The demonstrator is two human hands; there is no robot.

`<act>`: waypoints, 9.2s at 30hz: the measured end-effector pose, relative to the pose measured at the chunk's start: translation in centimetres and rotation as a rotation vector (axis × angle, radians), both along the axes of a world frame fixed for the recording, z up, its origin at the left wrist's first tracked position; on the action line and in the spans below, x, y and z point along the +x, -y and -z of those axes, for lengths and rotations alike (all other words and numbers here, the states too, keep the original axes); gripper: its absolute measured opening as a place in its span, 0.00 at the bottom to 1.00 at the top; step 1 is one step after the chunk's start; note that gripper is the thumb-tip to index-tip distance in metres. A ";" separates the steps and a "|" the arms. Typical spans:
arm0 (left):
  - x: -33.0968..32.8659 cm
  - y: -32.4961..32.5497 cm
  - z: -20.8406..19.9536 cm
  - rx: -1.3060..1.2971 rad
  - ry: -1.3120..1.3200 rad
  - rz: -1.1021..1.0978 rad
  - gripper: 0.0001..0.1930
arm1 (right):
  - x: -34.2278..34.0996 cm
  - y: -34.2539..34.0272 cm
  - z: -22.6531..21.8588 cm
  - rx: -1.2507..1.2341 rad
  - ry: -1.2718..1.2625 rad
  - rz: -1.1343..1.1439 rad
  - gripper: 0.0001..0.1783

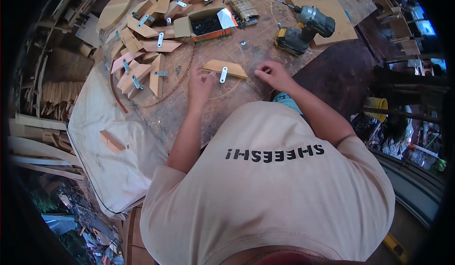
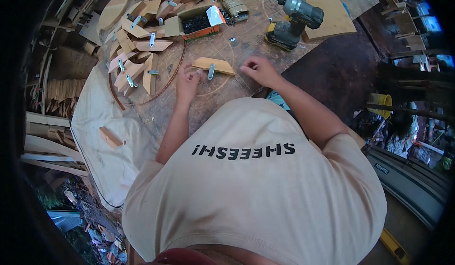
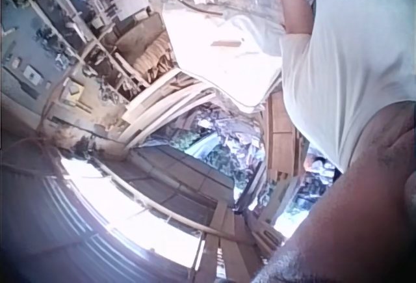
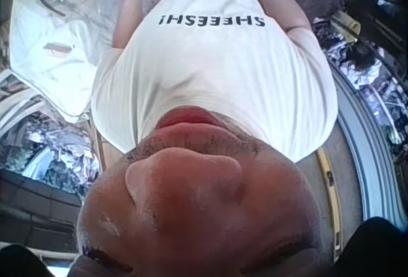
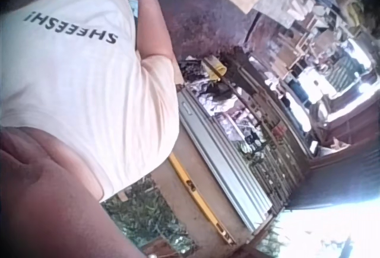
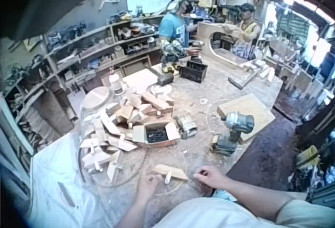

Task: The person attaches a metal bracket to small wooden pieces by hand and using a power drill, picking up screws from a container and driving them into the pre-marked holes.

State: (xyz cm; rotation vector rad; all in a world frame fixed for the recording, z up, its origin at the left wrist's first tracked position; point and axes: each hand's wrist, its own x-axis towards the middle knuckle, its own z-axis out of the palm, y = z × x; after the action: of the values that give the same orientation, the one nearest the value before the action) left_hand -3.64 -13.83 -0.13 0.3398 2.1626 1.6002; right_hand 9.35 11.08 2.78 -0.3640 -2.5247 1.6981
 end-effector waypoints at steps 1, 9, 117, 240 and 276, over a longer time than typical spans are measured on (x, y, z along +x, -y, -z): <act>0.1 0.1 0.7 -0.091 -0.031 -0.054 0.23 | -1.1 0.8 0.2 -0.001 -0.003 0.001 0.09; 1.1 -1.9 1.1 -0.067 0.448 0.220 0.16 | -10.2 2.4 2.7 0.248 0.193 -0.284 0.19; 2.2 -1.1 1.5 0.020 0.315 0.172 0.10 | -8.2 4.1 0.9 0.015 0.320 -0.454 0.27; -1.1 -4.4 -0.3 -0.215 0.418 0.359 0.21 | 3.6 -7.0 2.9 -0.228 0.077 0.187 0.11; -10.8 -8.7 -4.8 0.591 0.238 0.360 0.32 | 0.7 -2.9 -5.5 0.218 -0.085 -0.115 0.23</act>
State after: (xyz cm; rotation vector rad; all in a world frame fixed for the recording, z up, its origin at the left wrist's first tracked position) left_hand -14.43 -5.12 4.66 0.6360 1.3293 1.9116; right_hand 10.04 13.95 8.26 -0.1302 -2.6775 1.4179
